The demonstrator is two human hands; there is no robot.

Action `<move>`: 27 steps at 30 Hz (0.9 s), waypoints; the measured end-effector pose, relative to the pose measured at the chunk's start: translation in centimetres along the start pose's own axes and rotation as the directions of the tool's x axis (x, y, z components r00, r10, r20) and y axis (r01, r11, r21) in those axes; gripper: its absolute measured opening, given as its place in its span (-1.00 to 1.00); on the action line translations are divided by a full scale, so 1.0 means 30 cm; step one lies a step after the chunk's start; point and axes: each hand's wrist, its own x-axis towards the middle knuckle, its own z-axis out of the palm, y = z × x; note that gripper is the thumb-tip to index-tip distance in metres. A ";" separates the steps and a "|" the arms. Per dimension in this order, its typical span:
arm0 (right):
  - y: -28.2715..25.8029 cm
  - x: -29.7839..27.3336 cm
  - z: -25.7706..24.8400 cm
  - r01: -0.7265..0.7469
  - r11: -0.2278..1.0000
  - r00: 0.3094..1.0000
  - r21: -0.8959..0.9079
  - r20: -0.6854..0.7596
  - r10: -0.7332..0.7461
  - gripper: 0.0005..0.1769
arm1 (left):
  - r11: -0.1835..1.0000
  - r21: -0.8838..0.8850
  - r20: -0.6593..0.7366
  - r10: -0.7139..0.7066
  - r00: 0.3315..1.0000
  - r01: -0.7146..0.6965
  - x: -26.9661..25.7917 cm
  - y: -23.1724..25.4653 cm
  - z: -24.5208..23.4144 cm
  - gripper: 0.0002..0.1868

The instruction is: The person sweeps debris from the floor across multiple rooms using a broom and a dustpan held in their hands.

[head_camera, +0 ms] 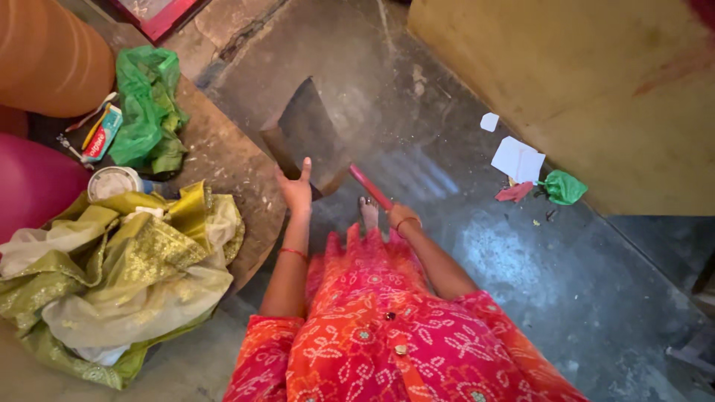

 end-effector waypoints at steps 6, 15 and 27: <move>0.413 -0.057 0.217 -0.374 0.881 0.925 0.290 0.045 0.378 -0.47 | 0.997 0.071 -0.001 -0.009 1.000 0.009 -0.021 0.067 -0.045 -0.15; 0.851 -0.236 0.126 -0.524 0.845 0.842 0.108 -0.089 0.533 -0.45 | 0.997 0.049 0.028 -0.056 0.998 0.055 0.052 -0.016 0.053 -0.10; 0.487 -0.168 -0.103 -0.439 0.891 0.898 0.114 0.046 0.437 -0.45 | 1.000 -0.021 0.142 0.006 0.990 -0.003 0.134 0.022 0.409 -0.04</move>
